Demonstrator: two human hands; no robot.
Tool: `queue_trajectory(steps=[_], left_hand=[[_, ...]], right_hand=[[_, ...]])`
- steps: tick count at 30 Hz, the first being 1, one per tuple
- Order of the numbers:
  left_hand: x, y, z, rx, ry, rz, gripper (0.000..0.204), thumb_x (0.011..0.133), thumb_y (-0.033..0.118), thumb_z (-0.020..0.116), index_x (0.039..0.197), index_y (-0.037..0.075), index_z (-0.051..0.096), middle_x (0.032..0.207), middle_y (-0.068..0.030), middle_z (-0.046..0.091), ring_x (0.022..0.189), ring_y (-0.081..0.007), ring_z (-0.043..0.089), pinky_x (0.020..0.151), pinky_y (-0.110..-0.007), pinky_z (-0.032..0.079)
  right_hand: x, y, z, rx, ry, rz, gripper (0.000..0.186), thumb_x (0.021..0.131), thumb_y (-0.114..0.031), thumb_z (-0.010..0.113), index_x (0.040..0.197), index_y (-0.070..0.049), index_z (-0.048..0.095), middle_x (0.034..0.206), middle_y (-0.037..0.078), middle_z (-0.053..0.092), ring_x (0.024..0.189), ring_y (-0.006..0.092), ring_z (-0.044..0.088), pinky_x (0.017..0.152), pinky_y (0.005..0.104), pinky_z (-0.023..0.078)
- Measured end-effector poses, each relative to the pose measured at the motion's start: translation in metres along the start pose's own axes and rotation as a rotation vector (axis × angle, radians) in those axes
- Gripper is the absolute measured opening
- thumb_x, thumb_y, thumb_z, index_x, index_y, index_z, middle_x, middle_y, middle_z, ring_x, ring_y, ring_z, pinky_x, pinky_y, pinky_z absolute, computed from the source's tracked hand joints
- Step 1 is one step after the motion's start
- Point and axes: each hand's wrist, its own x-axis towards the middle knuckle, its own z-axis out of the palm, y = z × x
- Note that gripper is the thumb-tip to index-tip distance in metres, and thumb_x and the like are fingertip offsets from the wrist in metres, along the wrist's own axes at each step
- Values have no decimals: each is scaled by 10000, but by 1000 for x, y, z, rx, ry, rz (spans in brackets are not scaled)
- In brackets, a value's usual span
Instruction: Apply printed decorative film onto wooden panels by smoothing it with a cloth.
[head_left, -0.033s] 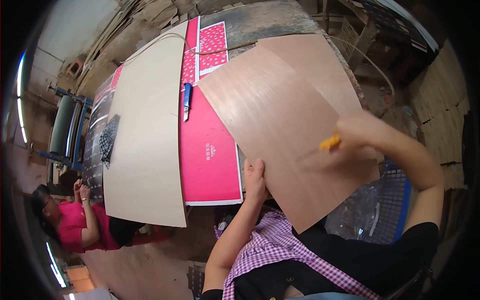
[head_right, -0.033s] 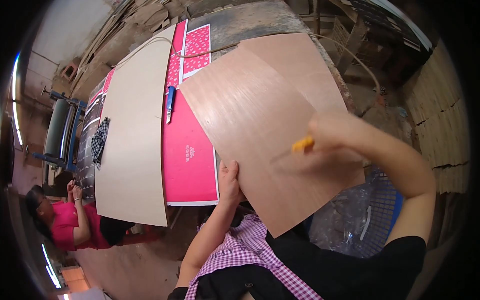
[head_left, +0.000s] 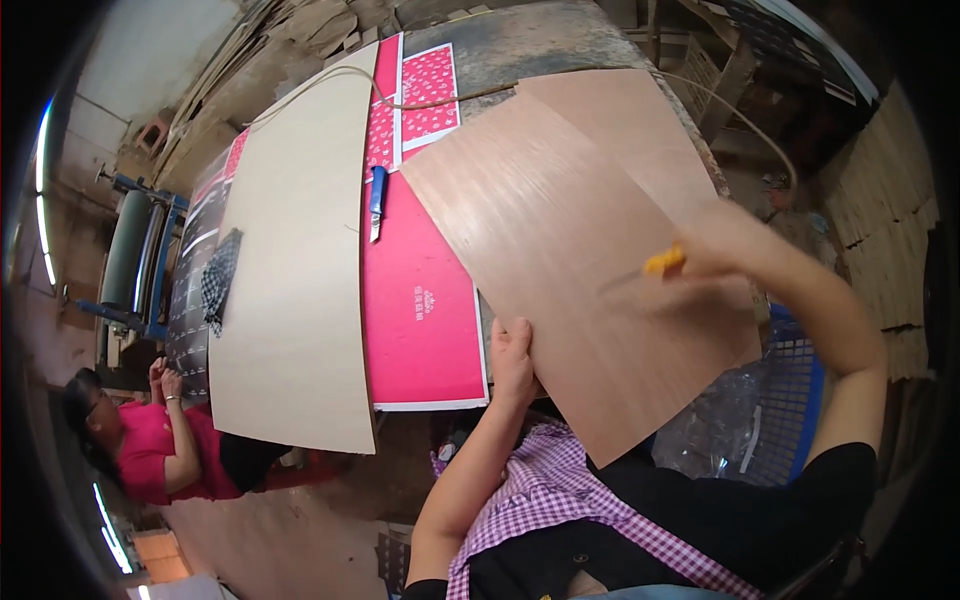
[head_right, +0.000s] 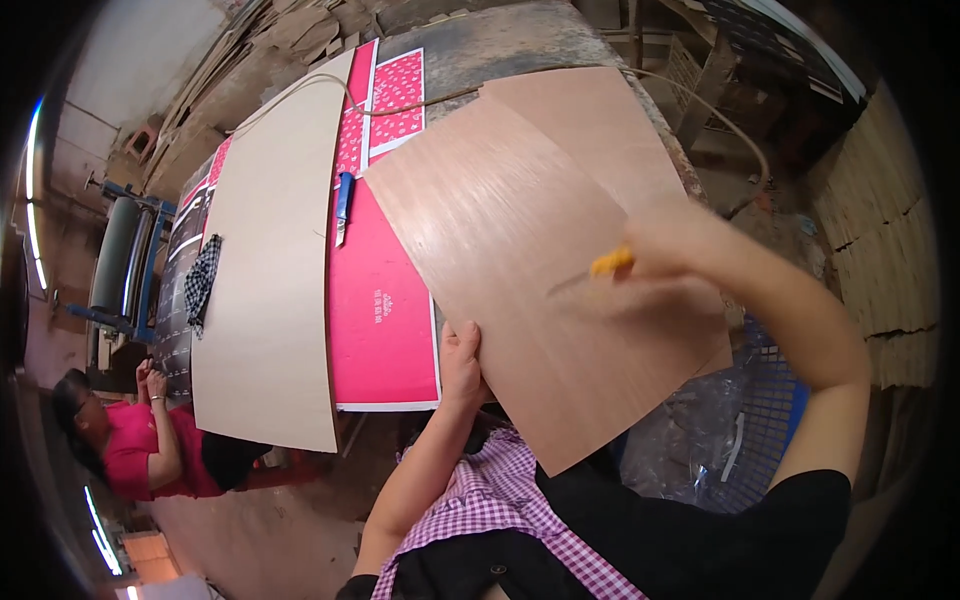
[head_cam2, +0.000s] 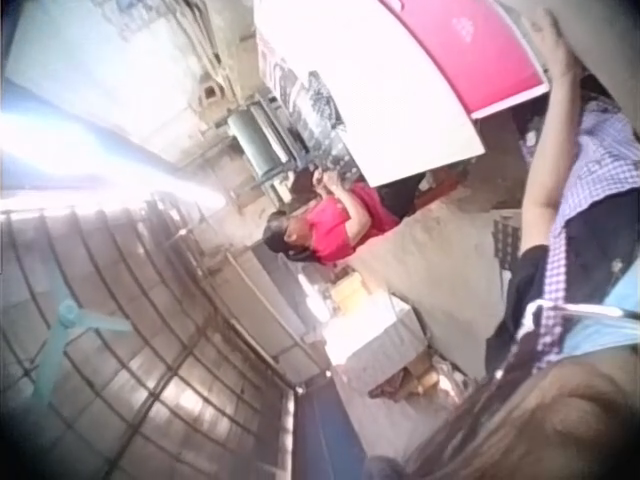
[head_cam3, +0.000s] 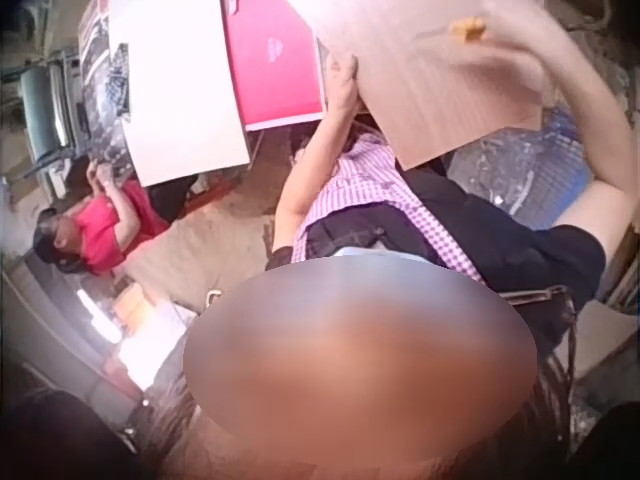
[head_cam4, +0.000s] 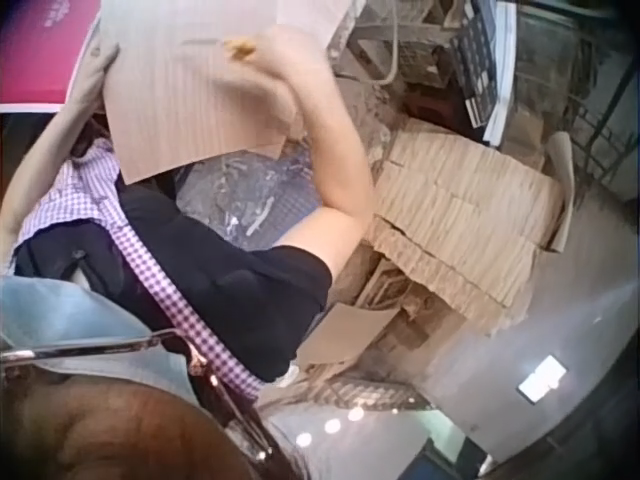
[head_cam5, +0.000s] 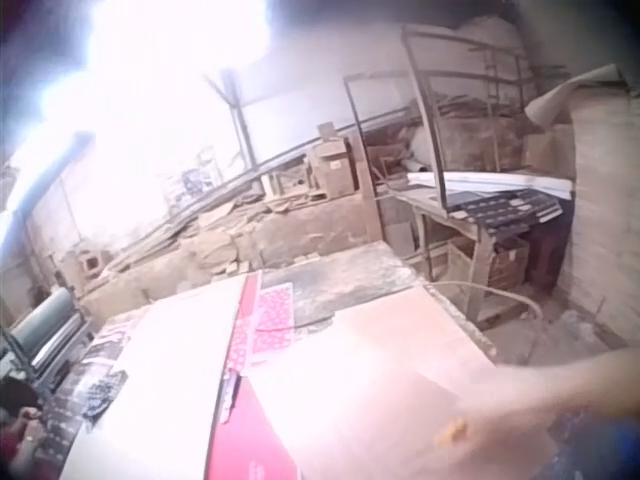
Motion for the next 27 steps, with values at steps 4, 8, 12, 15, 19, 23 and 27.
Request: queue_trajectory(steps=[4, 8, 12, 15, 19, 23, 27], left_hand=[[4, -4, -5, -5, 7, -42, 320, 954, 166, 482, 1218, 8, 394, 1182, -132, 549, 1028, -211, 562, 898, -361, 463], [5, -4, -13, 51, 74, -47, 315, 955, 167, 472, 1212, -2, 405, 1190, -135, 544, 1043, -212, 551, 913, -356, 451], [8, 0, -6, 87, 73, -64, 345, 967, 193, 439, 1246, -3, 388, 1202, -141, 544, 1041, -226, 563, 904, -373, 462], [10, -3, -4, 209, 142, -114, 360, 969, 207, 439, 1251, -9, 381, 1209, -149, 534, 1055, -230, 549, 917, -377, 448], [10, -11, -7, 273, 174, -54, 371, 966, 205, 448, 1232, -46, 383, 1206, -156, 523, 1068, -225, 522, 940, -354, 412], [6, -7, -5, 201, 169, -41, 345, 971, 201, 443, 1232, -17, 389, 1210, -143, 522, 1069, -217, 521, 938, -348, 417], [10, -12, -4, 201, 155, -41, 349, 978, 218, 426, 1254, 11, 372, 1217, -143, 520, 1055, -225, 539, 908, -362, 450]], right_hand=[[8, 42, -14, -194, -46, 169, 455, 719, -514, 663, 759, -62, 705, 735, 125, 664, 707, 305, 642, 612, 394, 510], [-11, 6, 0, -75, -353, -163, 462, 714, -543, 654, 797, -92, 713, 776, 142, 671, 724, 326, 639, 653, 413, 509], [4, -25, 2, 49, -228, -193, 472, 720, -536, 656, 827, -79, 708, 794, 154, 668, 763, 340, 638, 682, 420, 511], [45, 7, 4, 129, 208, 16, 475, 728, -514, 660, 807, -47, 700, 795, 170, 666, 773, 336, 643, 677, 419, 518], [52, 57, -1, -28, 259, 216, 451, 728, -493, 671, 790, -47, 699, 771, 147, 670, 741, 298, 653, 649, 409, 519], [39, 26, -6, 145, -355, -23, 485, 735, -522, 664, 810, -44, 694, 759, 135, 669, 711, 299, 645, 636, 404, 514], [45, -18, 8, 153, -127, -301, 521, 750, -544, 636, 859, -38, 694, 793, 168, 666, 744, 346, 635, 679, 425, 502]])
